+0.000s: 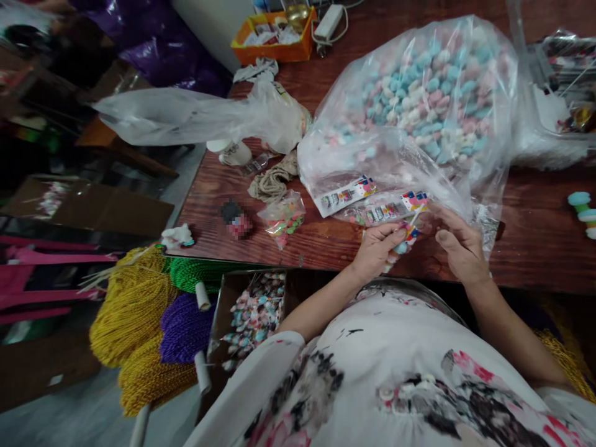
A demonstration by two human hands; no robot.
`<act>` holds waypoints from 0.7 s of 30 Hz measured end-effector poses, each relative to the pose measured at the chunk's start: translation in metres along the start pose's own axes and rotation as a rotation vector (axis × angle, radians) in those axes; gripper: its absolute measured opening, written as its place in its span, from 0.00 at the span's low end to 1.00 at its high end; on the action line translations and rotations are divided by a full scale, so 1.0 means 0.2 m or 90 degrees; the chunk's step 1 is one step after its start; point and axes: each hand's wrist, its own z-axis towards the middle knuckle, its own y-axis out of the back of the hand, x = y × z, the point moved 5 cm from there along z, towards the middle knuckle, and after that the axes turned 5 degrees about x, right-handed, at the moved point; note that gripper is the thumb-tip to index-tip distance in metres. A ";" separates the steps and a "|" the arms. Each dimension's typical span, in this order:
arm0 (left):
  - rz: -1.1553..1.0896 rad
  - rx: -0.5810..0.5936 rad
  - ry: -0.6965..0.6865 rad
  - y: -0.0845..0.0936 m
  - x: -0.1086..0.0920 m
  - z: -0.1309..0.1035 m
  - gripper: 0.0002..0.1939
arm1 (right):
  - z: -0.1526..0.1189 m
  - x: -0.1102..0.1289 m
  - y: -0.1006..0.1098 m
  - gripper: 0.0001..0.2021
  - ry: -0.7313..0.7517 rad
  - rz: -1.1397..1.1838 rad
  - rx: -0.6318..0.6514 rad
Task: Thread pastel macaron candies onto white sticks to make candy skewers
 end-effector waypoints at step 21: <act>0.105 0.177 0.114 0.04 0.02 -0.03 0.27 | -0.01 0.04 -0.09 0.11 0.326 -0.388 -0.069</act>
